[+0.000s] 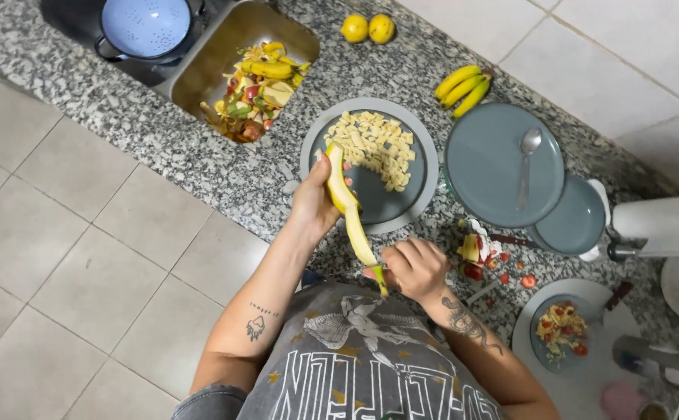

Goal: The person slices bananas into small pieces on a plate using a knife. They peel a banana, discard the peel into a sink, and continue cutting the fruit. Finally, they transfer the sliced bananas from the plate into a green bowl containing other chopped fruits.

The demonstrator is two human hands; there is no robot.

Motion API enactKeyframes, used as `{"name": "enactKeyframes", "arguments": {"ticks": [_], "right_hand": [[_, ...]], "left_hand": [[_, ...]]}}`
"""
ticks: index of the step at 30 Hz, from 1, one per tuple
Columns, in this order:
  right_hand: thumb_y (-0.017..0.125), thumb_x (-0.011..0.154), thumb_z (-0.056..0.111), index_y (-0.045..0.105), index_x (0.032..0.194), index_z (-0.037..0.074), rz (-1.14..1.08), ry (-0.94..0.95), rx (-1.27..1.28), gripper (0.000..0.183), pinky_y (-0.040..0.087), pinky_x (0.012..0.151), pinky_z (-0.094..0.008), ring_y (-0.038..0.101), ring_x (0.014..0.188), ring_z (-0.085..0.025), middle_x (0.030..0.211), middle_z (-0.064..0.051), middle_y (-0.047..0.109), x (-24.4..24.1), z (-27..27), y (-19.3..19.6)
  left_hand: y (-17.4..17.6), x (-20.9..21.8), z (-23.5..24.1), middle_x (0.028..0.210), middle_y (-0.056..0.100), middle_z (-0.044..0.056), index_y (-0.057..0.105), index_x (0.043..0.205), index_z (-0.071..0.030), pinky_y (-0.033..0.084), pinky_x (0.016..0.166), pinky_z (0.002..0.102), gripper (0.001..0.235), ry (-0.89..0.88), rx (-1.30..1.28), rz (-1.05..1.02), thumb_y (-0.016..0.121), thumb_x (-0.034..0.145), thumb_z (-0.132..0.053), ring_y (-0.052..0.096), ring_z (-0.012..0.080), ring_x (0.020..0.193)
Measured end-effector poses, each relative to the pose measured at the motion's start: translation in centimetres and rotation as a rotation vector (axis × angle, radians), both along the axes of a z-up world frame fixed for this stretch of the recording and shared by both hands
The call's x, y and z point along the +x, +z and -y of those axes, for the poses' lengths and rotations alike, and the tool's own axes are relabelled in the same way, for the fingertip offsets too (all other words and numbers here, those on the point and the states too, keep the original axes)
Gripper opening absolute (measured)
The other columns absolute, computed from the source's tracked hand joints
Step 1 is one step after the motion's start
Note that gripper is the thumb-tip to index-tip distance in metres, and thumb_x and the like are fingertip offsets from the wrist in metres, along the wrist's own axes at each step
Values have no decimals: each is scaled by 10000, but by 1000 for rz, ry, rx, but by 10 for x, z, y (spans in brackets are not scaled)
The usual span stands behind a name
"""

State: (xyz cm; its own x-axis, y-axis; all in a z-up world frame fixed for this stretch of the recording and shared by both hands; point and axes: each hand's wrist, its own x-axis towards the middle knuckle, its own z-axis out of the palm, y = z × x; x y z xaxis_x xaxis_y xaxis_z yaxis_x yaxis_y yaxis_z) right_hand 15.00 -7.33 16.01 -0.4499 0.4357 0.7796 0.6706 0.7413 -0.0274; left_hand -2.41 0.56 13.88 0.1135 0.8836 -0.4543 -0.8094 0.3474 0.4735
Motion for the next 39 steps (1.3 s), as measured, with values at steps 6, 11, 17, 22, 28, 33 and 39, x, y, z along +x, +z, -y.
{"name": "enactKeyframes", "arguments": {"ticks": [6, 11, 17, 22, 28, 33, 39], "right_hand": [[528, 887, 485, 543, 657, 100, -427, 89, -270, 448, 481, 515, -306, 550, 515, -252, 590, -41, 544, 58, -21, -139], [576, 901, 399, 588, 778, 59, -439, 8, -338, 362, 475, 508, -307, 563, 512, -284, 565, -73, 503, -29, -97, -43], [627, 910, 401, 592, 931, 67, 30, -199, -391, 337, 519, 576, -471, 628, 694, -348, 725, -117, 579, -160, -219, 20], [659, 858, 366, 601, 840, 75, 242, -406, -533, 297, 521, 583, -527, 640, 709, -355, 728, -108, 595, -215, -294, -25], [495, 959, 451, 534, 1047, 68, 92, -475, -750, 395, 509, 648, -541, 629, 801, -390, 884, -145, 582, -250, -284, -14], [801, 723, 200, 577, 1138, 102, -820, 118, -1344, 482, 464, 754, -217, 582, 786, -79, 874, -1, 673, -285, -223, -26], [760, 785, 97, 552, 1230, 66, -1190, 173, -1298, 492, 536, 701, -249, 623, 818, -113, 919, -97, 679, -293, -214, -30]], "left_hand": [[-49, -62, -19, 906, 579, 38, 480, 1081, -67, 509, 606, 281, 388, 278, -75, -1, 349, 976, -417, 563, 131, 679], [-59, -128, -19, 874, 595, 26, 482, 1066, -86, 510, 560, 272, 384, 312, -79, -142, 429, 946, -447, 575, 129, 649], [-97, -190, -58, 1001, 604, 65, 504, 1129, -73, 533, 687, 246, 315, 277, 13, -380, 536, 945, -326, 615, 155, 833], [-68, -226, -83, 1051, 666, 121, 567, 1229, -102, 492, 870, 253, 341, 202, 133, -508, 545, 945, -290, 613, 153, 1009], [-58, -244, -108, 1057, 640, 51, 611, 1199, -115, 506, 822, 231, 314, 181, 136, -507, 544, 946, -290, 591, 103, 933], [-8, -228, -119, 1063, 522, 59, 636, 1174, -121, 477, 915, 286, 268, 238, 293, -557, 533, 958, -242, 539, 136, 1012], [-14, -229, -139, 1068, 516, 50, 657, 1162, -144, 386, 967, 349, 269, 145, 546, -990, 553, 955, -282, 474, 166, 1044]]}}
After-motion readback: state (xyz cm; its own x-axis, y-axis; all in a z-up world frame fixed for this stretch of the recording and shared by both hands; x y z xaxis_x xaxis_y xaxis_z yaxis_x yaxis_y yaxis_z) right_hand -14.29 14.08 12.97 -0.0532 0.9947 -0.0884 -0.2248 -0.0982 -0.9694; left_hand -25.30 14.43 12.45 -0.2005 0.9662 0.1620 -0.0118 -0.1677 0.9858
